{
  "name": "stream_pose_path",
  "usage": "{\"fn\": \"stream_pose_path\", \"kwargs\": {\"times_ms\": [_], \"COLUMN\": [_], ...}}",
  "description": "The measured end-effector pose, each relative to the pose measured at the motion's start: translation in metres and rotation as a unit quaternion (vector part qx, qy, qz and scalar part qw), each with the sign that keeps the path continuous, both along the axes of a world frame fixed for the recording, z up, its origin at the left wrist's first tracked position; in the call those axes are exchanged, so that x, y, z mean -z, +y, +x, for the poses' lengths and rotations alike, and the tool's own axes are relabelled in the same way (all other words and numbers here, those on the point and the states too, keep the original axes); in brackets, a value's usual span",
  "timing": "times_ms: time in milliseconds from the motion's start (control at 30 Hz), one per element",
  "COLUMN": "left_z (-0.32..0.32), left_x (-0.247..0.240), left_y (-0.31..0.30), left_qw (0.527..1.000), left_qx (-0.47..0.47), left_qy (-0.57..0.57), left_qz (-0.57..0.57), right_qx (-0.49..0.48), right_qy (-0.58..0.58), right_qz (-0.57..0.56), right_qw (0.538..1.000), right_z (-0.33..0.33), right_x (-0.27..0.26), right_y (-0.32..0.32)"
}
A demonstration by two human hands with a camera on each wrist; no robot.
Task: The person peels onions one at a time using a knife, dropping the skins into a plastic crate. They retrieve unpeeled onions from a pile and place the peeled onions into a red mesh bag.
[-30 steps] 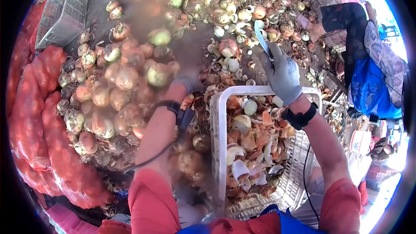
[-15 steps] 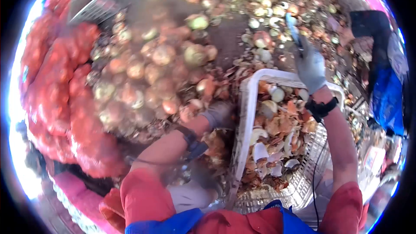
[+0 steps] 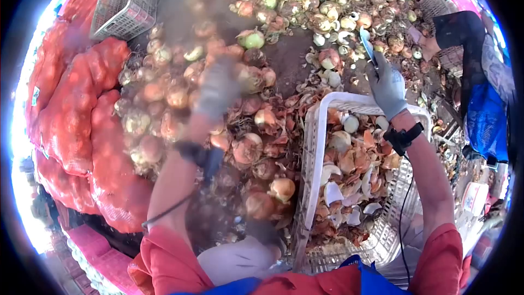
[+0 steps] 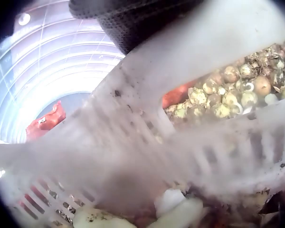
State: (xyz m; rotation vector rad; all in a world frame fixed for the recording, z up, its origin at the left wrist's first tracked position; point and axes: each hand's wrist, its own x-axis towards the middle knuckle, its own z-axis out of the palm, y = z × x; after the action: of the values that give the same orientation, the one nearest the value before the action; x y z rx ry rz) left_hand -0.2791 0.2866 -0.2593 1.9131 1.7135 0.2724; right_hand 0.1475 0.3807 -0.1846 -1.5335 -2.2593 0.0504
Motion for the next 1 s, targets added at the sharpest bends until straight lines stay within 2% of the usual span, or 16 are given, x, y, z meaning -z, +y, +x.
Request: {"fn": "stream_pose_path", "kwargs": {"times_ms": [33, 67, 100, 167, 200, 267, 300, 367, 467, 567, 600, 733, 800, 900, 933, 1000], "left_z": [-0.025, 0.016, -0.016, -0.077, -0.083, -0.074, -0.076, -0.058, -0.032, -0.01, -0.01, -0.018, -0.017, 0.0, 0.028, 0.031], "left_x": [0.012, -0.096, -0.05, 0.039, 0.062, 0.076, 0.079, 0.011, -0.064, -0.086, -0.084, -0.041, -0.016, 0.039, -0.01, 0.004], "left_y": [0.028, 0.027, 0.052, 0.1, 0.105, 0.105, 0.11, 0.105, 0.09, 0.036, 0.02, -0.03, -0.066, -0.125, -0.138, -0.164], "left_qw": [0.984, 0.931, 0.951, 0.971, 0.972, 0.923, 0.924, 0.961, 0.95, 0.99, 0.994, 0.979, 0.94, 0.864, 0.951, 0.955], "left_qx": [-0.097, -0.32, -0.288, -0.228, -0.223, -0.141, -0.14, -0.256, -0.217, -0.077, -0.045, -0.057, -0.091, -0.141, -0.093, -0.138], "left_qy": [0.083, -0.175, -0.111, 0.026, 0.018, 0.279, 0.276, 0.095, 0.107, 0.083, 0.068, -0.124, -0.248, -0.395, -0.193, -0.159], "left_qz": [0.127, -0.004, 0.015, 0.06, 0.065, 0.226, 0.225, -0.049, -0.2, -0.08, -0.068, -0.152, -0.214, -0.278, -0.223, -0.21], "right_qx": [0.005, -0.037, -0.079, 0.017, 0.003, 0.009, 0.01, -0.004, 0.001, -0.012, -0.031, 0.032, -0.023, 0.025, 0.018, 0.021], "right_qy": [-0.003, 0.051, 0.104, 0.024, 0.031, 0.015, 0.011, 0.048, 0.048, 0.021, 0.043, -0.004, 0.021, -0.023, -0.004, 0.004], "right_qz": [0.003, 0.053, 0.104, -0.064, -0.033, -0.03, -0.031, -0.052, -0.065, -0.014, 0.044, -0.079, 0.018, -0.04, -0.032, -0.035], "right_qw": [1.0, 0.997, 0.986, 0.998, 0.999, 0.999, 0.999, 0.997, 0.997, 1.0, 0.998, 0.996, 0.999, 0.999, 0.999, 0.999], "right_z": [0.001, 0.003, 0.007, -0.005, -0.005, -0.007, -0.008, -0.014, -0.011, -0.005, -0.004, -0.008, -0.001, -0.003, -0.002, -0.003], "right_x": [0.009, 0.022, 0.026, -0.011, -0.009, -0.011, -0.014, -0.02, -0.019, -0.009, -0.001, -0.019, -0.001, -0.006, -0.003, -0.002], "right_y": [0.002, 0.006, 0.01, 0.0, 0.0, -0.002, -0.002, -0.004, -0.002, 0.002, 0.001, 0.001, 0.003, 0.006, 0.005, 0.0]}}
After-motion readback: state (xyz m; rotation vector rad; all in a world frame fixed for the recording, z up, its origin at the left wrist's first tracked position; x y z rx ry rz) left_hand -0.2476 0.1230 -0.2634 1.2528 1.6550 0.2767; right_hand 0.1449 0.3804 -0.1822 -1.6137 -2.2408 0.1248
